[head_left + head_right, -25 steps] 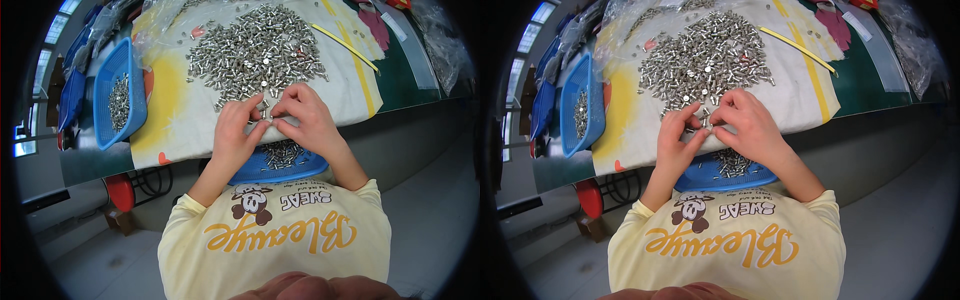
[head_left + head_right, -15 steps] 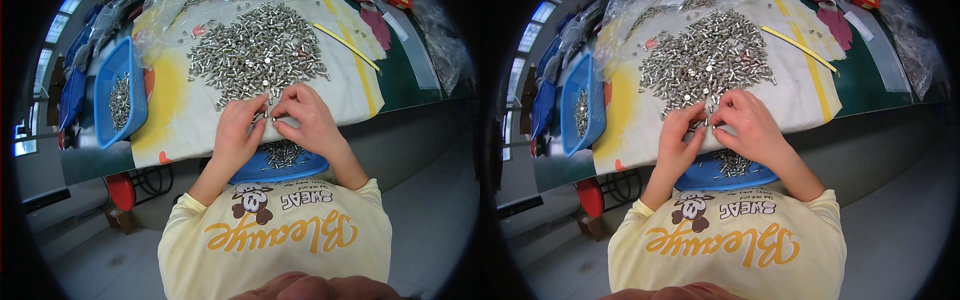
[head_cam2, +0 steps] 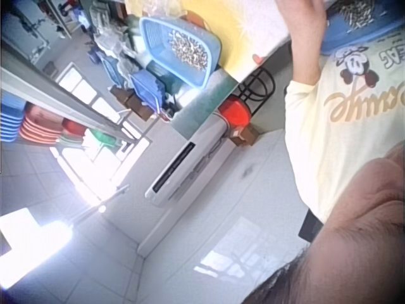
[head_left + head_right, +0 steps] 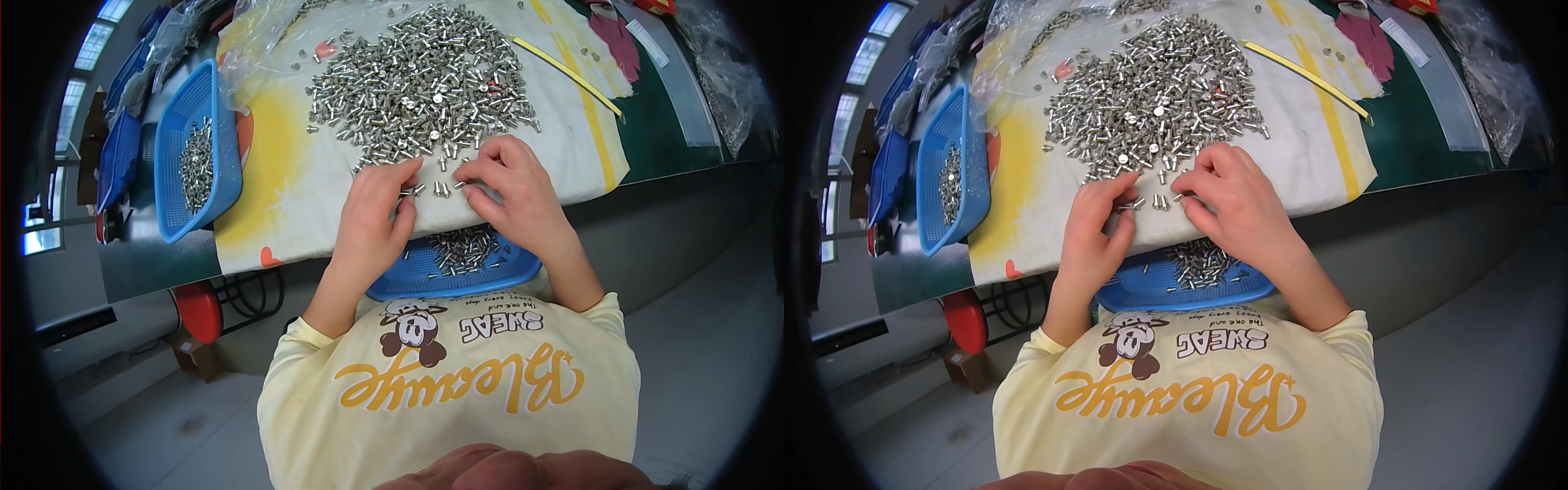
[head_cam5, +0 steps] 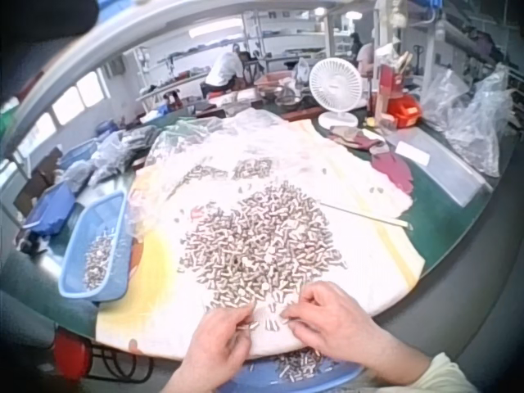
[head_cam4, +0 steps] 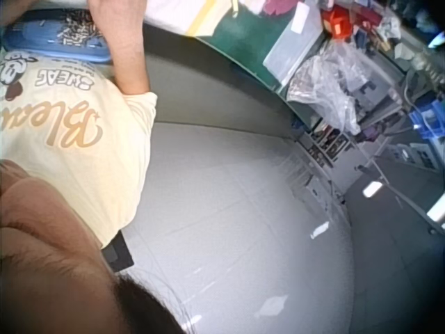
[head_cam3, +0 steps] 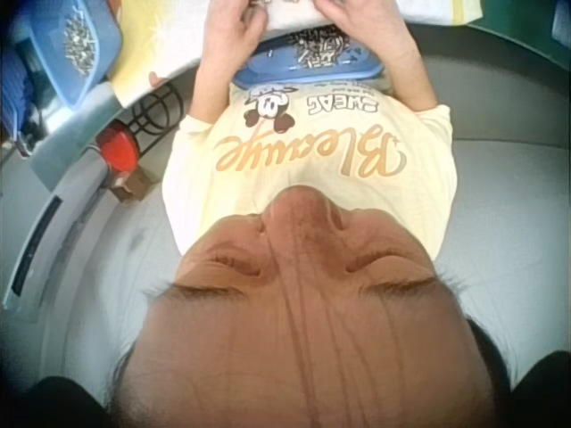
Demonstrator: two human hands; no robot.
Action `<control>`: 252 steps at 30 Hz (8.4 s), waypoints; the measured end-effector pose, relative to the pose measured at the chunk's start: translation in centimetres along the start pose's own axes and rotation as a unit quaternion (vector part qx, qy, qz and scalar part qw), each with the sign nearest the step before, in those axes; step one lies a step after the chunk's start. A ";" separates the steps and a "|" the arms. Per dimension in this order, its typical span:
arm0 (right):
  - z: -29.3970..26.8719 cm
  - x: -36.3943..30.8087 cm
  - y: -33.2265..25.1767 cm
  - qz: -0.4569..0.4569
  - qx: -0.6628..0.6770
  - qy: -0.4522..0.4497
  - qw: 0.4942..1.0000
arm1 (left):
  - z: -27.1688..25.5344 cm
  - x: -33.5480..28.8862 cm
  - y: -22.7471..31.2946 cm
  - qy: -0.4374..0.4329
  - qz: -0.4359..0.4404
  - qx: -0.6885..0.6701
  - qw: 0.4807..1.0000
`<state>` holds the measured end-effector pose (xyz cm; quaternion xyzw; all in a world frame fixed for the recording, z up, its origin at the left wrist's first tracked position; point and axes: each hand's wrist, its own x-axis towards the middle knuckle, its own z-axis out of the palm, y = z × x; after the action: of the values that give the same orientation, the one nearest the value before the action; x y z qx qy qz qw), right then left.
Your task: The person sorts small silver metal fasteners by hand from a central pile into a blue plastic tray on a workbench.
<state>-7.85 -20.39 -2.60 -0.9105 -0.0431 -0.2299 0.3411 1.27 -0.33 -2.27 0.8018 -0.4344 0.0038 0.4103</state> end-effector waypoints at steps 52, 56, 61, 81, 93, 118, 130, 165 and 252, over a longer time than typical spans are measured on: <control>1.8 -0.3 -1.3 0.014 0.003 0.018 1.000 | -0.1 0.3 -0.3 0.029 0.016 0.044 0.998; 1.9 -0.2 -1.5 0.010 0.002 0.025 1.000 | 0.0 0.2 -0.2 0.033 0.004 0.047 0.998; 1.7 -0.1 -1.4 0.011 -0.017 0.038 0.999 | 0.3 0.3 0.0 0.028 0.013 0.063 0.998; 1.8 -0.4 -1.7 0.013 -0.010 0.015 1.000 | 0.9 -0.4 0.2 0.012 -0.018 0.027 0.999; 0.8 0.0 -1.3 -0.031 0.072 -0.123 0.989 | 0.1 -0.9 0.6 0.011 0.048 0.008 0.999; 0.6 0.5 -0.4 -0.005 0.058 -0.023 0.998 | 1.7 1.3 0.7 0.011 -0.009 0.048 0.999; 0.8 0.2 -1.0 0.001 0.058 -0.003 0.998 | 0.4 0.7 0.2 -0.021 0.000 0.009 1.000; -0.4 0.4 -0.3 0.006 0.029 -0.023 0.999 | 0.4 1.9 0.1 -0.048 0.014 -0.051 0.997; 1.7 -0.1 -2.2 0.062 0.077 -0.018 0.995 | 0.4 0.1 0.4 -0.023 -0.052 -0.030 0.998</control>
<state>-7.76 -17.64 -2.42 -0.8863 -0.0104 -0.1877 0.4232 0.91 -0.73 -2.27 0.8104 -0.4017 -0.0485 0.4237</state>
